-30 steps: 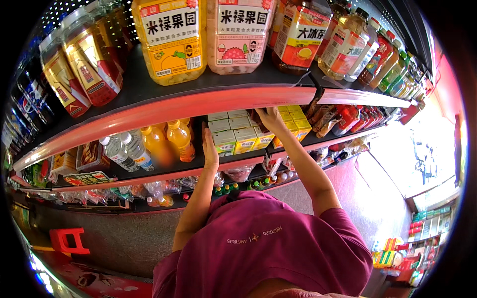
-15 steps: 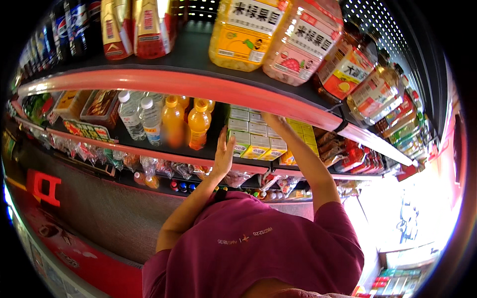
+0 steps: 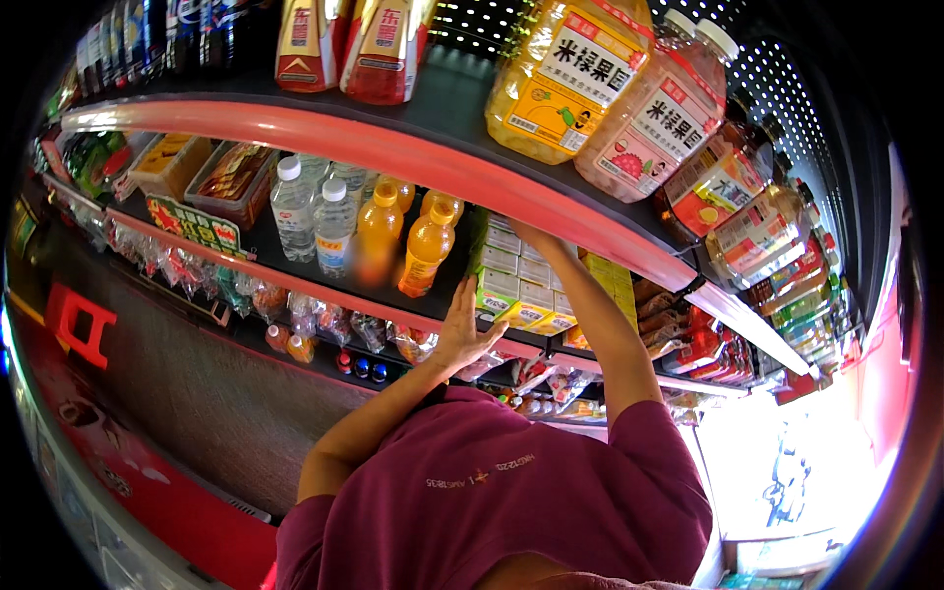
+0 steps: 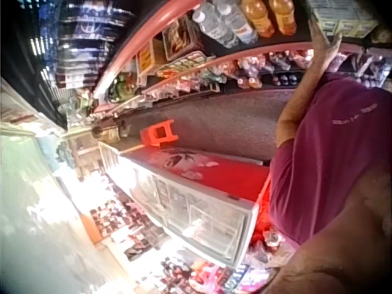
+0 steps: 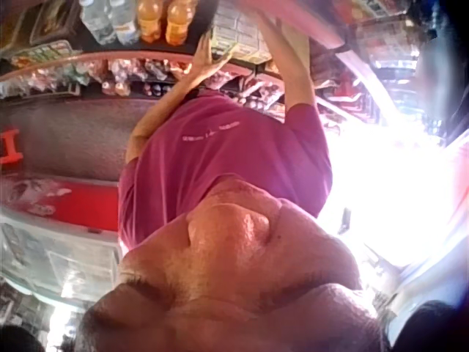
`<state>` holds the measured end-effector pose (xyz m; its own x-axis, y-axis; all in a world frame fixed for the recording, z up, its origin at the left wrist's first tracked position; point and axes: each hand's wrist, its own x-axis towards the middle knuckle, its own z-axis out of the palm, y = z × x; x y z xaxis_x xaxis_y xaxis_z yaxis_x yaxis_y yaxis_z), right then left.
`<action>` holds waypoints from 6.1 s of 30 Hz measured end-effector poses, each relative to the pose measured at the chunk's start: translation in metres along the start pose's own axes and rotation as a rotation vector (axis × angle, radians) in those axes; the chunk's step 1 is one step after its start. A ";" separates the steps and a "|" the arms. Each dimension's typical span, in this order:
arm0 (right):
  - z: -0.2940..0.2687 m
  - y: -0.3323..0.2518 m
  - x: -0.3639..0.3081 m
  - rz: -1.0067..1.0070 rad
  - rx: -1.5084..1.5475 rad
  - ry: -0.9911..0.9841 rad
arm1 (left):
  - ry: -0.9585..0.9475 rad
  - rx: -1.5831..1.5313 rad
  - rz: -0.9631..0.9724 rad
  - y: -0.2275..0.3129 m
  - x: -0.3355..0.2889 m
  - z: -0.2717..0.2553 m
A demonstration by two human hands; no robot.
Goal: The person arranges various beverages and snacks on store shelves. They handle cans, bottles, and boxes, moving them into neat rows and aligning them for display. The person uses a cloth to wipe the shelf surfaces and product labels while organizing the items.
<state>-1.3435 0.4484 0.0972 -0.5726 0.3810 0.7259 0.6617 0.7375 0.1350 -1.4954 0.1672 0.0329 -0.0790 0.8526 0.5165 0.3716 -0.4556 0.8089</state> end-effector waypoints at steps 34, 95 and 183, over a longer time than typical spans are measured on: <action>-0.220 -0.178 -0.076 0.492 -0.198 -0.218 | -0.219 0.165 0.156 -0.046 0.037 -0.016; -0.193 -0.175 -0.119 1.122 -0.021 0.204 | -0.249 -0.156 0.023 -0.023 0.050 -0.014; -0.093 -0.403 -0.037 0.706 0.086 0.005 | -0.371 0.135 0.511 0.049 0.161 -0.221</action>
<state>-1.5442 0.0849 0.0790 -0.0189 0.7817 0.6233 0.8334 0.3567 -0.4221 -1.6950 0.2261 0.2177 0.4546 0.5793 0.6766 0.3928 -0.8122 0.4314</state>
